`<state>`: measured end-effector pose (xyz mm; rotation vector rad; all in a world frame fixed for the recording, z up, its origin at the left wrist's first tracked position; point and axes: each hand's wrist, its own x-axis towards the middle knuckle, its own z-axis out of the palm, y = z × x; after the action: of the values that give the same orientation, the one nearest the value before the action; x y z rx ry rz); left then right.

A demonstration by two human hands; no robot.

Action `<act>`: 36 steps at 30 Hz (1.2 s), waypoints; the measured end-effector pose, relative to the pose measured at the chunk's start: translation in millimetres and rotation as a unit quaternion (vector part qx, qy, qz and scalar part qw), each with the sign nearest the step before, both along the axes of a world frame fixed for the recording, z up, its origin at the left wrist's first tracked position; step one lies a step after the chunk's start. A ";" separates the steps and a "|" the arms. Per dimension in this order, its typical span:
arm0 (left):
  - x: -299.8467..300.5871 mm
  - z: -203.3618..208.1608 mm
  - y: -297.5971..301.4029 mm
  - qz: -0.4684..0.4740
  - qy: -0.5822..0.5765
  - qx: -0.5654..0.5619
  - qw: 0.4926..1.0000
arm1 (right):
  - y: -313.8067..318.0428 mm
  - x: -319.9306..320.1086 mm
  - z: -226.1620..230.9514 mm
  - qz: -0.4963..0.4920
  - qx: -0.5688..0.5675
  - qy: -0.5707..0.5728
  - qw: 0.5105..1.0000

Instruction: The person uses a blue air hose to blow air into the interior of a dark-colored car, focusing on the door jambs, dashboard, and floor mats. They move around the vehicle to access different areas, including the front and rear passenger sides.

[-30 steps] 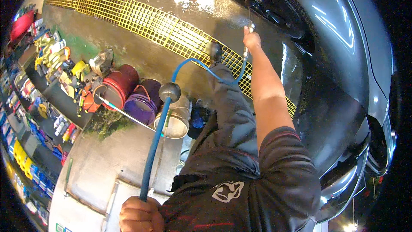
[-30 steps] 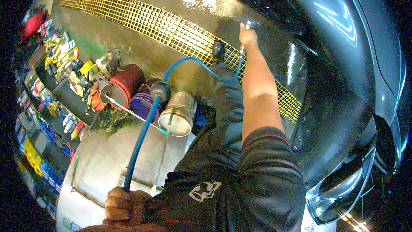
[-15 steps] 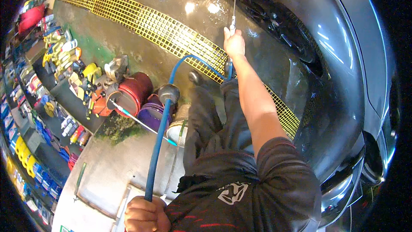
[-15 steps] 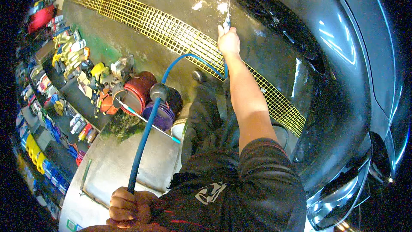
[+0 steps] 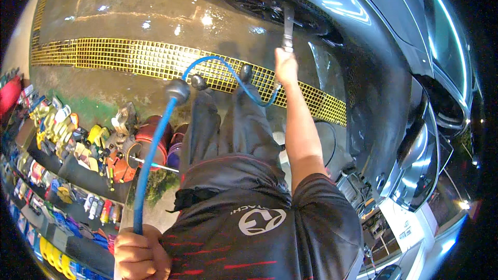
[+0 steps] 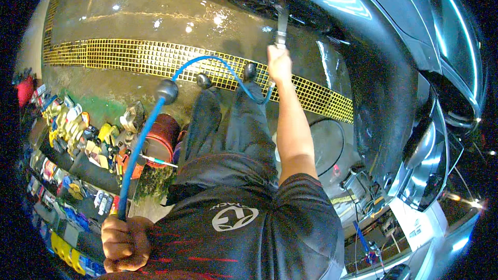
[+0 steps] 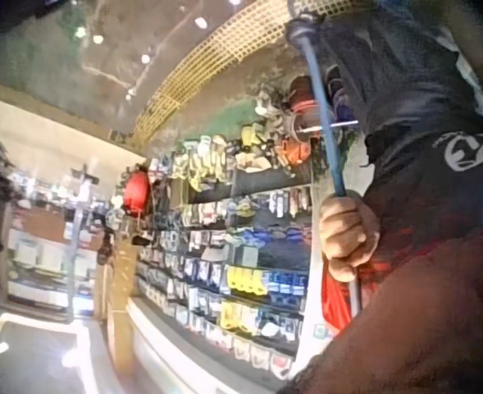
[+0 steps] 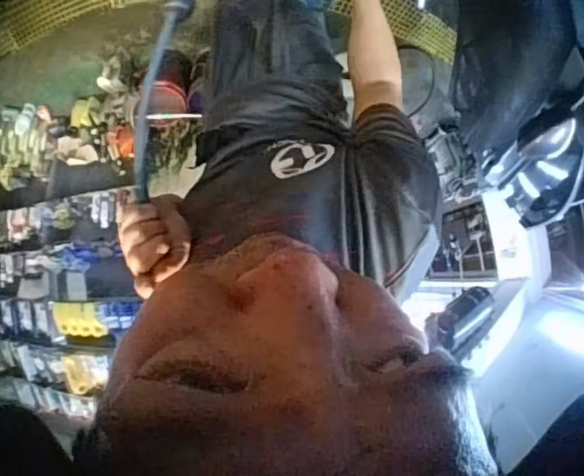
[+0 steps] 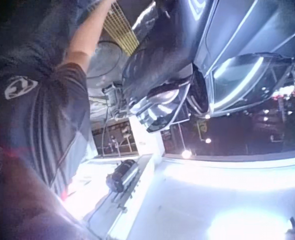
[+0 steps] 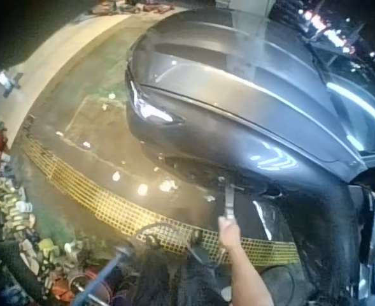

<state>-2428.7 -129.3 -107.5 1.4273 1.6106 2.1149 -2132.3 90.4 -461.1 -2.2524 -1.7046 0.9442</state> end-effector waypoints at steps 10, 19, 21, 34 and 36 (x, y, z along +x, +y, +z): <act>22.3 12.2 15.9 -0.015 0.015 -0.033 0.999 | -6.3 68.6 -34.3 -0.110 0.026 -0.085 0.990; 71.7 0.5 64.3 -0.181 0.068 -0.098 0.976 | 7.3 163.2 -138.7 -0.285 0.045 0.056 0.956; 81.8 -7.7 70.5 -0.208 0.069 -0.108 0.970 | 11.9 143.7 -107.9 -0.163 -0.093 0.152 0.970; 124.8 -15.2 97.8 -0.179 0.075 -0.157 0.968 | 50.2 144.4 -123.1 -0.268 -0.228 0.242 0.904; 123.8 -18.8 103.0 -0.188 0.067 -0.156 0.967 | 59.8 146.7 -140.5 -0.365 -0.185 0.223 0.885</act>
<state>-2304.9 -26.3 -126.3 1.6351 1.4861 1.5144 -1985.6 150.1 -601.6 -2.3219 -0.4340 1.4841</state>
